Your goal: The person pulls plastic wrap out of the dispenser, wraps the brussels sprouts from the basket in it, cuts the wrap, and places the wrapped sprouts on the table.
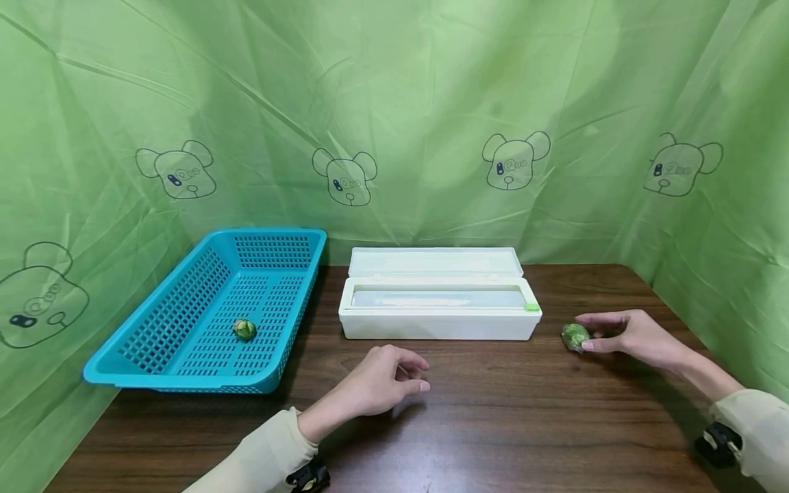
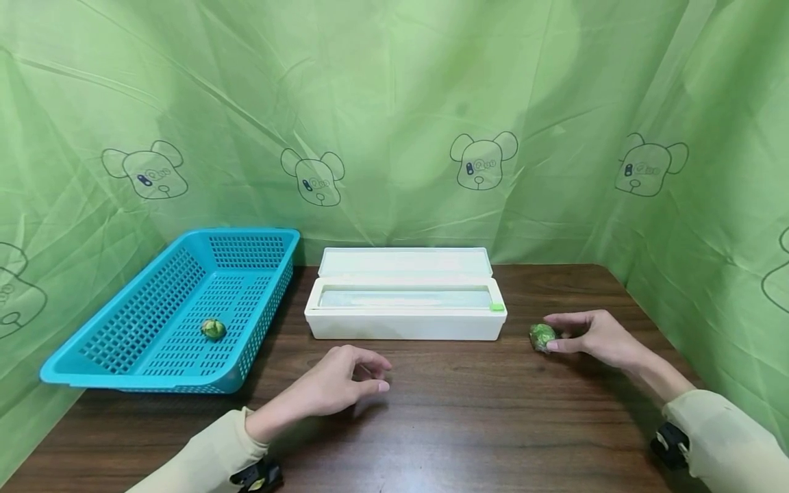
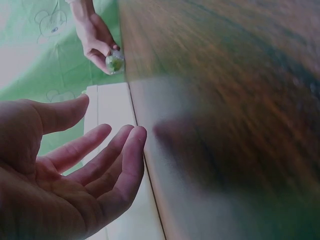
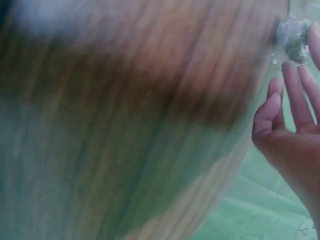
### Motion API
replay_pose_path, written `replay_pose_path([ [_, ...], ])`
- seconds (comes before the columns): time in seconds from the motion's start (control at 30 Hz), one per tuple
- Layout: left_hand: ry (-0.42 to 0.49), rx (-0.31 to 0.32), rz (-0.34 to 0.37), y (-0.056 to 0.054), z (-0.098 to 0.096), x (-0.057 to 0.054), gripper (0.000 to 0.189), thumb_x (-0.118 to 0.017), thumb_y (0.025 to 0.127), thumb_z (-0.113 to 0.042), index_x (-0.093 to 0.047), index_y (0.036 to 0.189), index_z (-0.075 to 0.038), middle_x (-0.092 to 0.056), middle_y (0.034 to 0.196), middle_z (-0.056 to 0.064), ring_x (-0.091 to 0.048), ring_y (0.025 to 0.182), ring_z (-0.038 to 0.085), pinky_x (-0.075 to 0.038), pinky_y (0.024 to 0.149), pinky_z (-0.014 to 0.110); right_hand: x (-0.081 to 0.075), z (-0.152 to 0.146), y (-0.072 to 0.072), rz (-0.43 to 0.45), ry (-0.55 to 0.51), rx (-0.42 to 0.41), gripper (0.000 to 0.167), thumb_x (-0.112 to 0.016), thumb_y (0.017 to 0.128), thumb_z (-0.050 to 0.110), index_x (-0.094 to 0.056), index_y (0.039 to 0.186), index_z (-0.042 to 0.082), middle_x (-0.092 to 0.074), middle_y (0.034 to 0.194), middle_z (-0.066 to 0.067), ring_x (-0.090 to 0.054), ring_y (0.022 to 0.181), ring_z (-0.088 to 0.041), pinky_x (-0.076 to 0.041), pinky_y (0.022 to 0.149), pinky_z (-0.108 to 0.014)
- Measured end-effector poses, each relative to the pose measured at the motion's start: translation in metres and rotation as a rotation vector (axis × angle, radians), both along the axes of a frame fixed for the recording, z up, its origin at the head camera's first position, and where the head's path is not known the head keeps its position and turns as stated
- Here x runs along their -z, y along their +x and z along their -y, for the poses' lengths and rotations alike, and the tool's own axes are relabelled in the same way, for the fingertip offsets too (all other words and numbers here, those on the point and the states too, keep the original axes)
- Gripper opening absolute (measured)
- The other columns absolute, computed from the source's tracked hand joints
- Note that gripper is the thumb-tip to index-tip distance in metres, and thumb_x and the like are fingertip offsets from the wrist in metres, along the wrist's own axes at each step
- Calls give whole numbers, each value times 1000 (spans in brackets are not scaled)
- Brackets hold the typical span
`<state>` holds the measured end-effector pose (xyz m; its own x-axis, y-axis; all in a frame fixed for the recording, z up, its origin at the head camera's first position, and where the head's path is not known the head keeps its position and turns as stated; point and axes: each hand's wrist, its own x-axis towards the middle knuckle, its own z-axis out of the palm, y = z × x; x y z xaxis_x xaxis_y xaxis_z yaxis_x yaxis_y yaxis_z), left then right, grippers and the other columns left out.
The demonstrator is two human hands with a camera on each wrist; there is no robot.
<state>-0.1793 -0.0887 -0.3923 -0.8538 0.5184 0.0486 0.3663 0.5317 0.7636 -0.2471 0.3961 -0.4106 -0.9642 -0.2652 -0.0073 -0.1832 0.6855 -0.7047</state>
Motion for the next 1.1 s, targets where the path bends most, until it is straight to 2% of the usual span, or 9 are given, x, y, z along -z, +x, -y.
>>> replay_pose_path([
  [0.13, -4, -2, -12, 2, 3, -4, 24, -81, 94, -17, -77, 115, -5, -72, 93, -5, -69, 83, 12, -55, 77, 29, -12, 15, 12, -72, -6, 41, 59, -88, 89, 25, -67, 137, -1, -73, 124, -17, -64, 95, -9, -51, 72, -22],
  [0.2, -6, -3, -35, 3, 6, -5, 24, -80, 95, -16, -77, 116, -5, -74, 96, -3, -70, 84, 12, -56, 79, 32, -20, 28, 21, -127, 3, 43, 55, -89, 88, 26, -71, 133, 2, -75, 113, -15, -65, 89, -10, -51, 68, -23],
  [0.33, -6, -8, -113, 3, 13, -7, 22, -79, 95, -12, -77, 115, -2, -77, 103, 5, -71, 86, 15, -59, 81, 41, -30, 66, 41, -249, 13, 6, 38, -90, 86, 23, -78, 120, 12, -72, 89, 1, -62, 70, -13, -48, 57, -27],
  [0.43, -10, -21, -159, 4, 20, -6, 20, -79, 95, -10, -77, 113, -1, -77, 104, 9, -71, 86, 16, -59, 81, 44, -29, 95, 56, -330, 16, -40, 28, -91, 84, 20, -81, 109, 16, -68, 83, 9, -59, 68, -11, -48, 57, -27],
  [0.63, -43, -58, -163, 6, 33, -3, 17, -79, 96, -13, -78, 110, -4, -76, 98, 1, -69, 84, 11, -59, 79, 41, -18, 132, 78, -345, 12, -146, 23, -92, 81, 18, -80, 100, 21, -67, 84, 15, -57, 73, -7, -48, 62, -26],
  [0.8, -55, -73, -167, 8, 43, -3, 17, -79, 95, -13, -77, 110, -4, -74, 94, -6, -68, 83, 11, -59, 77, 40, -9, 143, 85, -344, 12, -215, 21, -92, 82, 18, -78, 98, 22, -71, 90, 15, -60, 78, -9, -50, 68, -28],
  [0.93, -71, -103, -201, 8, 50, -4, 15, -80, 95, -13, -78, 108, -7, -73, 94, -8, -67, 83, 10, -58, 76, 38, -9, 145, 84, -360, 22, -213, 19, -91, 83, 19, -78, 96, 24, -70, 88, 17, -60, 78, -9, -49, 68, -28],
  [1.1, -45, -220, -296, 0, 58, -5, 12, -82, 93, -8, -79, 104, -9, -72, 93, -5, -67, 85, 10, -59, 76, 38, -19, 146, 78, -382, 30, -165, 18, -90, 84, 17, -78, 96, 23, -64, 83, 18, -56, 73, -7, -48, 62, -27],
])
